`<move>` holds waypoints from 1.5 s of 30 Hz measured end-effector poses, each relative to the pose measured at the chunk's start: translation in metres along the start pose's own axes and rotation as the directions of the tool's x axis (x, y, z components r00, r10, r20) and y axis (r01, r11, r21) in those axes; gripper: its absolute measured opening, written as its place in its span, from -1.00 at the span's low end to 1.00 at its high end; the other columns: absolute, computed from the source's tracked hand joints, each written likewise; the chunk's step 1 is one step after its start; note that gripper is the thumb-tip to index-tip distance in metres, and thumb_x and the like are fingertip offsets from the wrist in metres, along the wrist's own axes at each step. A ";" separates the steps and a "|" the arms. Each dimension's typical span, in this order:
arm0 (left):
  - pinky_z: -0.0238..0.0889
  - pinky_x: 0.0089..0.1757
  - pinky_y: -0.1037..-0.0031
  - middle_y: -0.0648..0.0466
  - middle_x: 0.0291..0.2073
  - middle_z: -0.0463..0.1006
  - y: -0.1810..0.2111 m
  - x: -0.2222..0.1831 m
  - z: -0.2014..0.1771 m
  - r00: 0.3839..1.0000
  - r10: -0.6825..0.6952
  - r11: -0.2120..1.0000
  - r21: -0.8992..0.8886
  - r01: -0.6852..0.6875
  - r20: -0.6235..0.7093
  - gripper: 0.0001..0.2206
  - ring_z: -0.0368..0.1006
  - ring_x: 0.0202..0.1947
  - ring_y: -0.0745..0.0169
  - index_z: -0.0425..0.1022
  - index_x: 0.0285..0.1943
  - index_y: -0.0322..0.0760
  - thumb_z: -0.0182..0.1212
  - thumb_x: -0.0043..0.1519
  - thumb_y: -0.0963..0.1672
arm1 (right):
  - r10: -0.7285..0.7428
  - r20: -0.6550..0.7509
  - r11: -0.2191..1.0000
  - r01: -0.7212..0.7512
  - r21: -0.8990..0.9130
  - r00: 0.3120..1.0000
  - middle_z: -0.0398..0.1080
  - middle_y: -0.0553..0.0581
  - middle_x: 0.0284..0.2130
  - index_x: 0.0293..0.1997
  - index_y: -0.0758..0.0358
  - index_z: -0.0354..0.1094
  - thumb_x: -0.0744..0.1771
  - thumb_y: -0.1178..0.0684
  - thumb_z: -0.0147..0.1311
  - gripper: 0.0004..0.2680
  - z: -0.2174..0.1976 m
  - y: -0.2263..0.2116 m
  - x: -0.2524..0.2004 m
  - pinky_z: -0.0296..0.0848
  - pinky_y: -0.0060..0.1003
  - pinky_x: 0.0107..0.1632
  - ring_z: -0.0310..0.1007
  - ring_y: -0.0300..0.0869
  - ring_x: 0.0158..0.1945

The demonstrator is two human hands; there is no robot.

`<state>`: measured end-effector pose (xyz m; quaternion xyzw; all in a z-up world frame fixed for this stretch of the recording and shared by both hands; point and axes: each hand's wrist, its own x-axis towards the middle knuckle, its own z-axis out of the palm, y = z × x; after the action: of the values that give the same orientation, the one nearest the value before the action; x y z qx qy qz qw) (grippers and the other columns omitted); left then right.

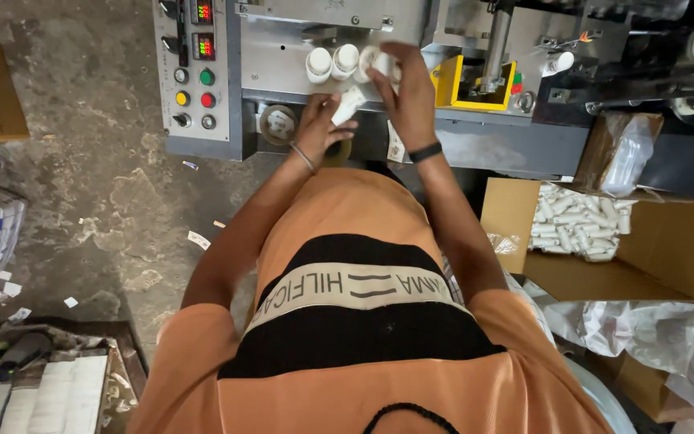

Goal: The recorder is packaging small white bottles into plastic bags and placing them into boxes in a manufacturing environment.

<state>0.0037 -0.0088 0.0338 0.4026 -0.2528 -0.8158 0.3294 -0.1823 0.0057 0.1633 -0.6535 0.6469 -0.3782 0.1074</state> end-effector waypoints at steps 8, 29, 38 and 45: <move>0.52 -0.39 0.41 -0.06 -0.09 0.53 -0.026 0.013 -0.020 0.984 -0.098 0.992 0.068 0.109 -0.146 -0.51 0.62 -0.33 0.13 0.31 0.15 -0.25 0.28 0.23 0.09 | -0.125 0.183 0.980 0.150 -0.130 0.975 0.40 0.25 0.03 0.20 0.32 0.29 0.35 0.01 0.30 -0.65 0.010 0.026 0.019 0.38 -0.02 0.14 0.37 0.18 0.10; 0.51 -0.26 0.38 -0.01 -0.06 0.57 0.020 -0.014 0.008 0.994 0.040 0.986 -0.168 -0.022 0.103 -0.60 0.61 -0.25 0.17 0.29 0.21 -0.19 0.04 0.38 0.10 | 0.109 0.295 0.968 -0.169 0.184 0.949 0.43 0.13 0.03 0.19 0.21 0.28 0.36 -0.05 0.28 -0.66 0.000 -0.026 0.007 0.35 -0.11 0.17 0.42 -0.02 0.08; 0.53 -0.42 0.34 -0.05 -0.21 0.55 -0.034 0.018 -0.038 0.966 -0.060 0.998 -0.026 0.056 -0.250 -0.55 0.61 -0.39 0.09 0.27 0.06 -0.22 0.20 0.24 0.12 | -0.273 0.259 0.893 0.344 -0.291 0.927 0.37 0.17 0.13 0.05 0.17 0.34 0.28 -0.05 0.36 -0.68 0.021 0.005 0.030 0.09 0.07 0.35 0.28 0.07 0.29; 0.54 -0.36 0.36 -0.08 -0.09 0.55 -0.037 0.015 -0.042 0.960 0.032 0.997 0.081 -0.010 -0.277 -0.50 0.62 -0.32 0.11 0.22 0.12 -0.25 0.32 0.21 0.06 | 0.135 -0.043 0.991 -0.135 0.007 0.990 0.26 0.23 0.18 0.28 0.27 0.16 0.21 0.04 0.47 -0.44 -0.003 0.035 -0.009 0.37 0.00 0.26 0.30 0.12 0.26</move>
<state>0.0194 -0.0024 -0.0218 0.5231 -0.2401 -0.7370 0.3542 -0.2093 0.0099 0.1402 -0.5995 0.6910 -0.3855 0.1201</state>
